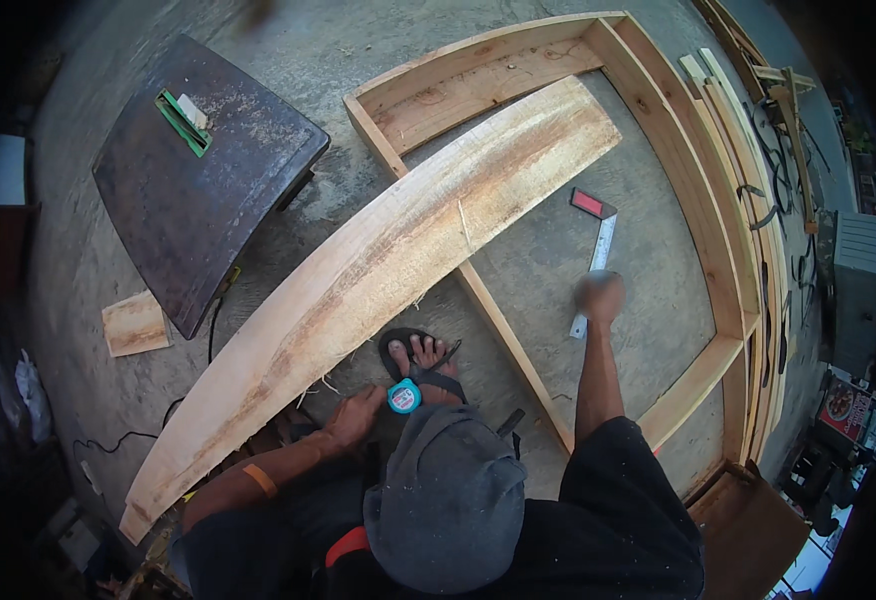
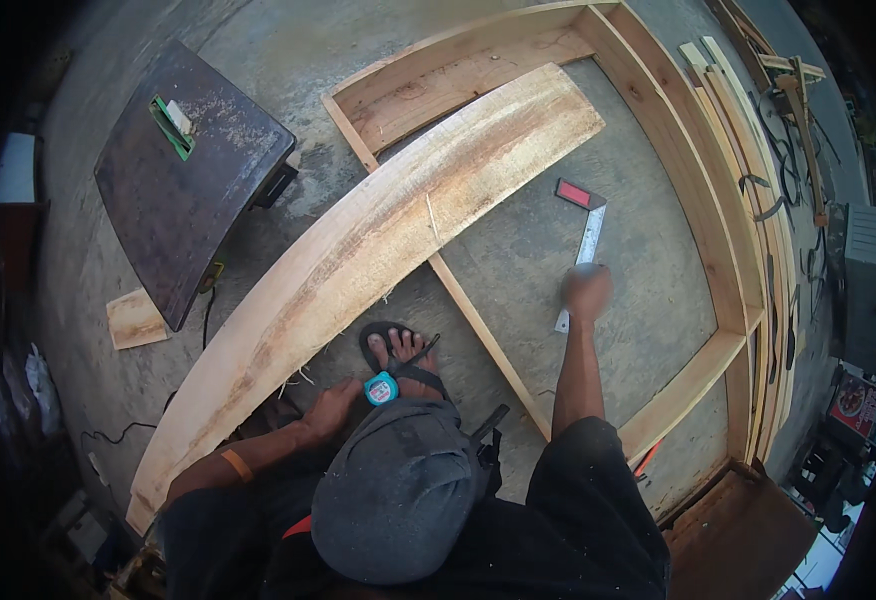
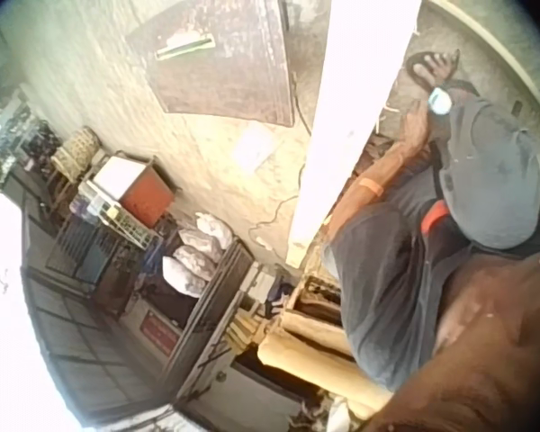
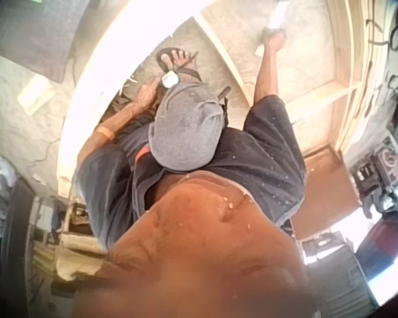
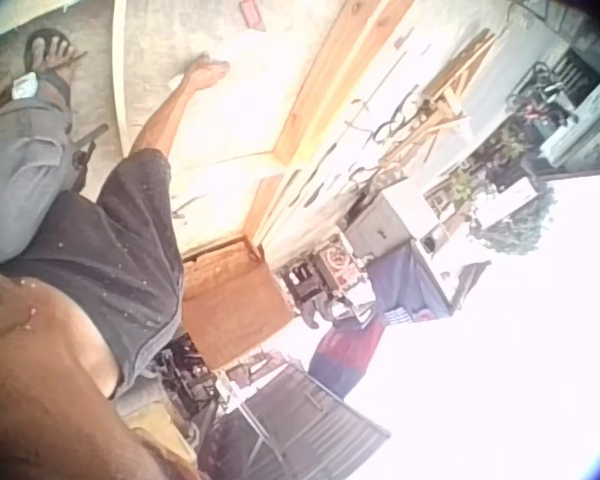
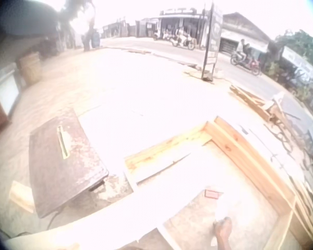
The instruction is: The person measures and marks a long wooden plank using a tape measure and pencil, then uses a table saw to cut the plank into smaller pieces. The person also uses a try square to ensure accurate cuts and places the cut pieces into a wooden frame.
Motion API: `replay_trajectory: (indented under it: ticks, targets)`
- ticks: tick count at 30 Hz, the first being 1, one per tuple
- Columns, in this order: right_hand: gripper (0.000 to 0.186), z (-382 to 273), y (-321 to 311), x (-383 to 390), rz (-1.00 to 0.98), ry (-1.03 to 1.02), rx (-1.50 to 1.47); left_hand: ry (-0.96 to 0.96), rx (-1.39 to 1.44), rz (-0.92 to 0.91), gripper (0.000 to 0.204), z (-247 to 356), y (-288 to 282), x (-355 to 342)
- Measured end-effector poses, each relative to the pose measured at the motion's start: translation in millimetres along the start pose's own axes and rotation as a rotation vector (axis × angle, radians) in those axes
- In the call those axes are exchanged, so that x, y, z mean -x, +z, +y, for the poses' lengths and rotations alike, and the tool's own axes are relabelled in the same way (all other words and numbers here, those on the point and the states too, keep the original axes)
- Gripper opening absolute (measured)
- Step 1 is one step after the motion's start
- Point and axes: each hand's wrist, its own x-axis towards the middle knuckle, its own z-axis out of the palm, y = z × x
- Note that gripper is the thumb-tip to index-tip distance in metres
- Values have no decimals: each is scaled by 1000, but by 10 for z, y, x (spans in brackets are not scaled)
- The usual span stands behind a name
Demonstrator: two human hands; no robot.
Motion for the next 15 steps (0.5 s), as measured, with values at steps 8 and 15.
replay_trajectory:
  ticks: [8, 15]
  targets:
    - [47, -232, -460, 39, -365, 435, -731, -35, -187, -180, 37, -9, -208, -9]
    - [31, -981, -1244, 907, -70, 247, -863, -99, -325, -241, 42, -49, -212, -58]
